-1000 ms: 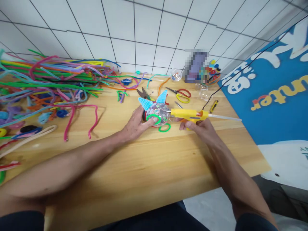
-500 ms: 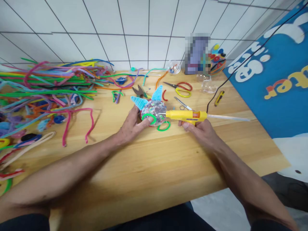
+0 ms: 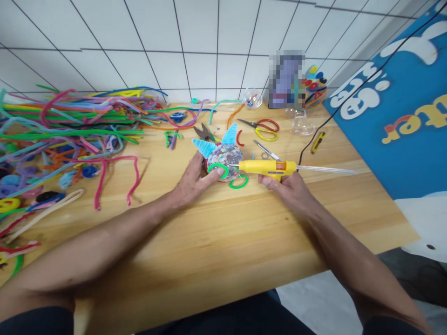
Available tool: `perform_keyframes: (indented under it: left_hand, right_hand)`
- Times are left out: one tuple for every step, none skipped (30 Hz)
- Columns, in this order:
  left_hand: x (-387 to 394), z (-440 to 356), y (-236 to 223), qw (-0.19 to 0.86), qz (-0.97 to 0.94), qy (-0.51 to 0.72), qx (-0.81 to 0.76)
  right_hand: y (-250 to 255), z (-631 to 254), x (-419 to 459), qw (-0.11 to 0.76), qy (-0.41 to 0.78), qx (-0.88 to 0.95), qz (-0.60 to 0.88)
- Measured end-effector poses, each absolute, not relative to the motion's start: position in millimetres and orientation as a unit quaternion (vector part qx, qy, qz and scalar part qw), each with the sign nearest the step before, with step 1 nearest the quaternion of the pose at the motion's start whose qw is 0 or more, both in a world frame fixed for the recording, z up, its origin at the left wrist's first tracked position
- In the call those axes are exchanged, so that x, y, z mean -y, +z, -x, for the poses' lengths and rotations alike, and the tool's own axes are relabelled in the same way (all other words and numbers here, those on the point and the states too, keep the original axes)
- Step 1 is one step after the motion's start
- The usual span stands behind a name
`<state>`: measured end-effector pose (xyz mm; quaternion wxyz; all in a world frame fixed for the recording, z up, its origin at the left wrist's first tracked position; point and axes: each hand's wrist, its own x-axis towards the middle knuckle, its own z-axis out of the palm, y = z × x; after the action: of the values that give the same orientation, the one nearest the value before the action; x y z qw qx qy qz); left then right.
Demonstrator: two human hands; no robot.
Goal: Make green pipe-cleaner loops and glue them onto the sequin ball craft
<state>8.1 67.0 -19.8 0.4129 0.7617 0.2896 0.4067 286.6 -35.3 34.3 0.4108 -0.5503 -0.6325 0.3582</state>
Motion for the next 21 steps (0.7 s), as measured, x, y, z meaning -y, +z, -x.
perform_keyframes:
  left_hand:
    - [-67.1,-8.0,-20.3,0.415,-0.761,0.406,-0.290]
    - [-67.3,-7.9,-20.8,0.417,-0.760,0.406,-0.289]
    - [-67.5,-7.8,-21.3,0.419,-0.759,0.406,-0.288]
    - [-67.8,-7.7,-21.6,0.420,-0.759,0.405,-0.288]
    - [-67.9,-7.7,-21.7,0.421,-0.759,0.405,-0.288]
    - [-68.0,-7.6,-21.6,0.421,-0.759,0.405,-0.288]
    - [-68.0,-7.6,-21.2,0.420,-0.760,0.404,-0.288]
    - [-67.9,-7.6,-20.7,0.420,-0.760,0.405,-0.287]
    - [-67.7,-7.7,-20.2,0.420,-0.760,0.406,-0.285]
    - [-67.5,-7.7,-19.6,0.421,-0.760,0.406,-0.284]
    - [-67.2,-7.8,-19.2,0.422,-0.760,0.406,-0.283]
    - [-67.0,-7.9,-19.0,0.422,-0.760,0.406,-0.282]
    - [-66.9,-8.0,-18.9,0.420,-0.761,0.406,-0.284]
    - [-66.8,-8.1,-18.9,0.418,-0.761,0.405,-0.286]
    - [-66.8,-8.1,-19.1,0.416,-0.761,0.405,-0.288]
    - [-66.9,-8.1,-19.4,0.415,-0.761,0.406,-0.289]
    - [-67.0,-8.1,-19.7,0.415,-0.761,0.406,-0.289]
    - [-67.2,-8.1,-19.9,0.416,-0.761,0.406,-0.288]
    - [-67.4,-8.0,-20.0,0.416,-0.762,0.406,-0.287]
    - [-67.6,-7.9,-20.1,0.415,-0.763,0.405,-0.287]
    - [-67.8,-7.8,-20.1,0.413,-0.764,0.404,-0.287]
  right_hand:
    - [34.2,-286.2,35.3,0.412,0.357,0.634,0.548]
    - [34.3,-286.0,35.5,0.414,0.354,0.634,0.548]
    - [34.5,-285.9,35.9,0.415,0.352,0.634,0.549]
    - [34.7,-286.0,36.4,0.416,0.349,0.633,0.552]
    - [34.9,-286.1,37.0,0.417,0.346,0.632,0.554]
    - [35.1,-286.4,37.5,0.418,0.344,0.631,0.556]
    - [35.2,-286.6,37.9,0.418,0.343,0.629,0.558]
    - [35.1,-286.8,38.1,0.418,0.343,0.628,0.560]
    - [34.8,-287.0,38.0,0.417,0.343,0.628,0.560]
    - [34.3,-287.0,37.7,0.416,0.344,0.630,0.559]
    - [33.7,-287.0,37.3,0.414,0.345,0.631,0.558]
    - [32.9,-286.9,36.8,0.412,0.346,0.633,0.557]
    - [32.1,-286.8,36.4,0.411,0.347,0.633,0.556]
    - [31.4,-286.8,36.1,0.412,0.348,0.633,0.556]
    - [30.7,-286.7,36.1,0.412,0.347,0.630,0.559]
    - [30.3,-286.7,36.3,0.413,0.347,0.627,0.562]
    - [30.1,-286.8,36.6,0.413,0.346,0.624,0.565]
    - [30.0,-286.8,36.9,0.413,0.345,0.622,0.568]
    - [30.1,-286.8,37.3,0.414,0.344,0.621,0.570]
    - [30.3,-286.6,37.5,0.416,0.344,0.621,0.569]
    - [30.5,-286.4,37.6,0.418,0.346,0.622,0.565]
